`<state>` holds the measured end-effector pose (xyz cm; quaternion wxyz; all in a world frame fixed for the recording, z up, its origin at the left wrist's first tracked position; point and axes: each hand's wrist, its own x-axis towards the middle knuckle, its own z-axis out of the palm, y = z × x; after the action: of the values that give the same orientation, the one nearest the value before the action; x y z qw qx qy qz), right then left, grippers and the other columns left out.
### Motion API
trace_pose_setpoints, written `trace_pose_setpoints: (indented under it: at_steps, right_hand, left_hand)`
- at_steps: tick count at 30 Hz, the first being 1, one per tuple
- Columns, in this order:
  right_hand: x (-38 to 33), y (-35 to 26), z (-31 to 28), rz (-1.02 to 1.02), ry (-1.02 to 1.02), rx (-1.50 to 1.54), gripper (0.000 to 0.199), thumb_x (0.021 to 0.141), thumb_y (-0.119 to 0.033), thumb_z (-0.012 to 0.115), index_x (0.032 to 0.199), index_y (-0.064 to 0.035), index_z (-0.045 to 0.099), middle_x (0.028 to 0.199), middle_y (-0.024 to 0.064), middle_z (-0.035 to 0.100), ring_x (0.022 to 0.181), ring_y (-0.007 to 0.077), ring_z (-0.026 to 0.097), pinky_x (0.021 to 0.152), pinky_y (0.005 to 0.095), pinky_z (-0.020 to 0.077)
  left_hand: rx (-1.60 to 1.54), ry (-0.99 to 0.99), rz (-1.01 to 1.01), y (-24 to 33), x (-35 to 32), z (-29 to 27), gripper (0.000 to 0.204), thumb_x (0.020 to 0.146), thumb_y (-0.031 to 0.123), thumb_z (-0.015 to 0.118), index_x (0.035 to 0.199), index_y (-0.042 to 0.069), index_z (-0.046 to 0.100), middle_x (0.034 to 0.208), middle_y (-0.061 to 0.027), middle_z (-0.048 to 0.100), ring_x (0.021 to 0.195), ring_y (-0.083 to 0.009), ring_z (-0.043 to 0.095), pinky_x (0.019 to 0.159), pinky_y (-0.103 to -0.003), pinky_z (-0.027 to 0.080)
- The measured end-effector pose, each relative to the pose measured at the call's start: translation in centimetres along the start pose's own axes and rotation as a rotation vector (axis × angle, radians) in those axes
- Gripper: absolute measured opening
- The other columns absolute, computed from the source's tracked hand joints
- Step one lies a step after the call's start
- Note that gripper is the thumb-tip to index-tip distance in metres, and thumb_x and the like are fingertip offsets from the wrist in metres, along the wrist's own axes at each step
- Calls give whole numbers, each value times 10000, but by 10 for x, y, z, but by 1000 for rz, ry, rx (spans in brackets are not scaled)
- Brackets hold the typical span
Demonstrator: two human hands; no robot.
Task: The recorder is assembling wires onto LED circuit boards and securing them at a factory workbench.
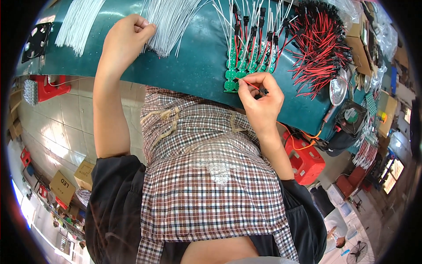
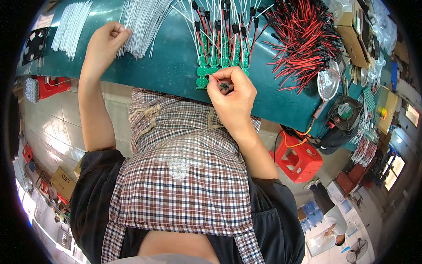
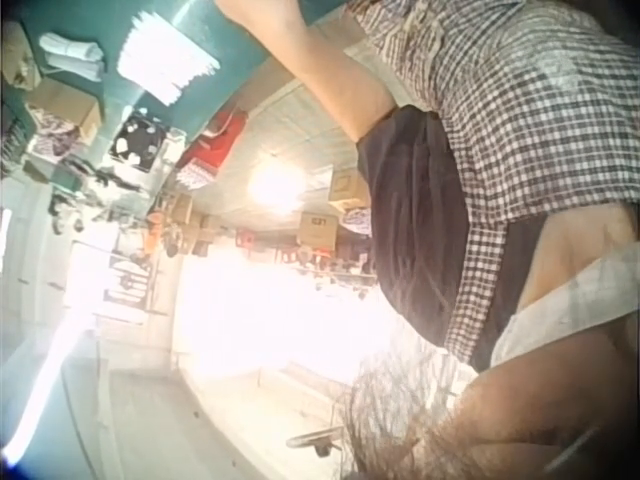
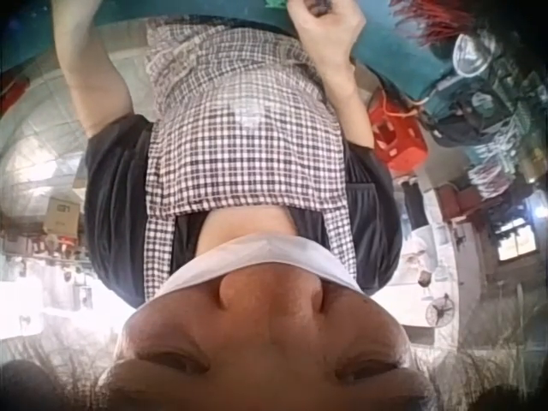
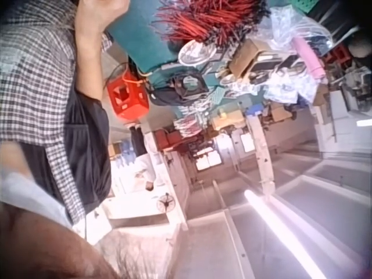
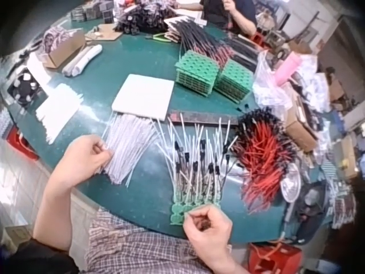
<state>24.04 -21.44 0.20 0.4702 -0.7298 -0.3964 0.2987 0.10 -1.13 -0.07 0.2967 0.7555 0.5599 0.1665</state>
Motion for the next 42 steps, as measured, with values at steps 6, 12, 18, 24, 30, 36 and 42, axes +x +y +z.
trace_pose_setpoints:
  at_steps: [6,12,18,24,30,36,42]
  right_hand:
    - [0,0,-1,-30,3,-70,127,785,4,765,830,-26,651,788,22,681,635,68,602,544,219,458]
    - [-1,3,1,-125,19,-137,145,782,12,758,831,-38,631,784,30,665,627,93,598,533,233,459]
    - [-1,2,4,-195,31,-168,151,784,39,747,849,-28,628,786,40,643,597,96,590,515,241,466]
    - [1,-4,5,-242,-3,-188,155,786,63,739,892,-5,650,775,48,621,546,83,578,488,237,466]
    - [1,-5,6,-218,-40,-189,148,795,60,737,903,8,652,793,55,643,562,91,600,497,233,478]
    - [-1,-4,9,-152,-28,-142,148,800,37,749,911,-1,657,818,67,661,567,105,607,508,249,488]
    - [3,-1,7,-244,-53,-208,134,798,26,745,895,-19,665,797,61,637,561,119,599,509,262,486]
  left_hand:
    - [-241,-2,-214,26,-14,-16,240,889,207,736,989,-10,710,800,-56,699,713,-100,643,659,-244,518]
    - [-629,-62,-82,46,-46,-10,222,939,128,712,1114,-10,705,922,-53,694,765,-85,640,688,-222,541]
    - [-652,-47,13,73,-78,25,90,893,16,727,970,-6,686,978,-59,715,784,-126,681,709,-246,571]
    - [-214,26,312,61,-91,58,108,841,16,736,934,16,680,907,-103,697,755,-233,701,659,-340,554]
    - [-434,-50,196,68,-97,68,115,841,-3,729,940,33,682,871,-87,688,708,-214,686,615,-330,533]
    - [-475,-71,275,75,-98,80,134,837,21,742,952,58,686,879,-75,692,715,-204,687,623,-305,534]
    - [-467,-58,263,80,-96,85,127,834,38,745,942,61,684,891,-71,697,747,-219,698,631,-310,539]
